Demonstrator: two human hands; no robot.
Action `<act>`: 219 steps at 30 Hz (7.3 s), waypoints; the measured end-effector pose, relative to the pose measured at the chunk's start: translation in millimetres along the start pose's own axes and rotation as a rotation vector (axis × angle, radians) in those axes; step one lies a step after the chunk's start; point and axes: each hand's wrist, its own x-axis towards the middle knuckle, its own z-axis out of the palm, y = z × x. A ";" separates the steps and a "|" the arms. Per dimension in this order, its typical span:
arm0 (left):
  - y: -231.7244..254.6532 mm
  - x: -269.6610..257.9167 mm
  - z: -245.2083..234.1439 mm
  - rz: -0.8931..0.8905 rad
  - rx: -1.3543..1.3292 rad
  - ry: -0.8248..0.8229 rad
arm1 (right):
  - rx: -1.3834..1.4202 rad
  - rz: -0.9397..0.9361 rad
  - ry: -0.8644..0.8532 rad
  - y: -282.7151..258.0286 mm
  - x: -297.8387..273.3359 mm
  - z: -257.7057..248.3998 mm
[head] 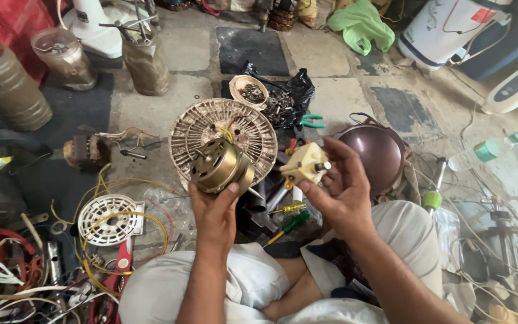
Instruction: The person disassembles a small electric motor, removes the rotor, and applies oil to the bearings. They then reassemble the motor and tighten the screws using a screwdriver.
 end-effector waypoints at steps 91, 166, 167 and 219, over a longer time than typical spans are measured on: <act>2.3 -6.6 -52.7 -0.320 -0.339 -0.271 | -0.277 0.173 -1.038 -75.8 126.0 53.2; 30.0 -5.2 -10.8 -0.169 0.332 -0.457 | -0.876 -0.245 -1.118 -92.3 72.2 16.8; 29.3 -5.0 -10.4 -0.179 0.324 -0.455 | -0.889 -0.255 -1.120 -91.4 72.1 15.9; 29.4 3.4 -29.6 -0.328 -0.033 -0.140 | -0.975 -0.406 -0.744 -48.8 43.3 91.4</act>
